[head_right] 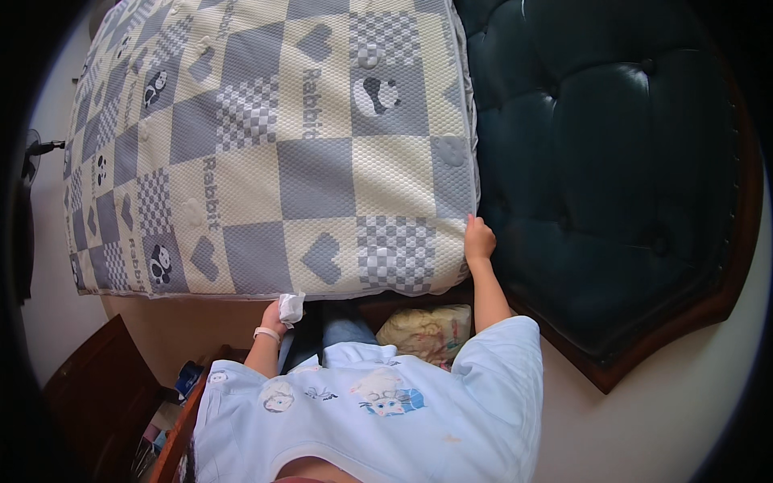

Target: The person wipes the headboard and frame of a bed with a cloth, cleaning both the leather-like padded sections and the wooden trim.

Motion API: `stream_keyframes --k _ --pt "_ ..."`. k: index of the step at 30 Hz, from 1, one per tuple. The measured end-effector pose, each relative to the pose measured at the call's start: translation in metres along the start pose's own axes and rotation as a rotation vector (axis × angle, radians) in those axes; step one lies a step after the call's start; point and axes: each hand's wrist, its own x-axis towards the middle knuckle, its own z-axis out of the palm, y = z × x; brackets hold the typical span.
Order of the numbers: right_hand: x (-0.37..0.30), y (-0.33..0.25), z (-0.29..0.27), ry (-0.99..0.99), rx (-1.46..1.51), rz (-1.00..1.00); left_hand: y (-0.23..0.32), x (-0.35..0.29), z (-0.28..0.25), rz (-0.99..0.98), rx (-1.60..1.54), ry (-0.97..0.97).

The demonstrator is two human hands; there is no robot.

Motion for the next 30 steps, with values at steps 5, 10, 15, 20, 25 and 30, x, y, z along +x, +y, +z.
stream_keyframes --k 5,10,15,20,25,30 --pt "0.016 -0.018 0.025 -0.067 -0.076 0.056 0.006 -0.017 -0.015 0.040 0.150 -0.008" --pt "0.021 -0.025 0.034 -0.222 -0.194 0.152 0.016 -0.079 -0.028 0.256 -0.081 -0.015" --pt "0.024 -0.019 0.046 -0.418 -0.096 0.372 -0.017 -0.184 -0.105 0.477 -0.443 0.218" --pt "-0.001 -0.087 0.031 -0.258 -0.319 0.061 -0.169 -0.248 -0.224 0.438 -0.634 0.214" --pt "0.007 -0.173 0.040 -0.168 -0.336 -0.784 -0.301 -0.254 -0.226 0.436 -0.987 0.655" --pt "-0.050 -0.310 0.037 -0.382 -0.103 -1.015 -0.344 -0.240 -0.231 0.595 -1.131 0.456"
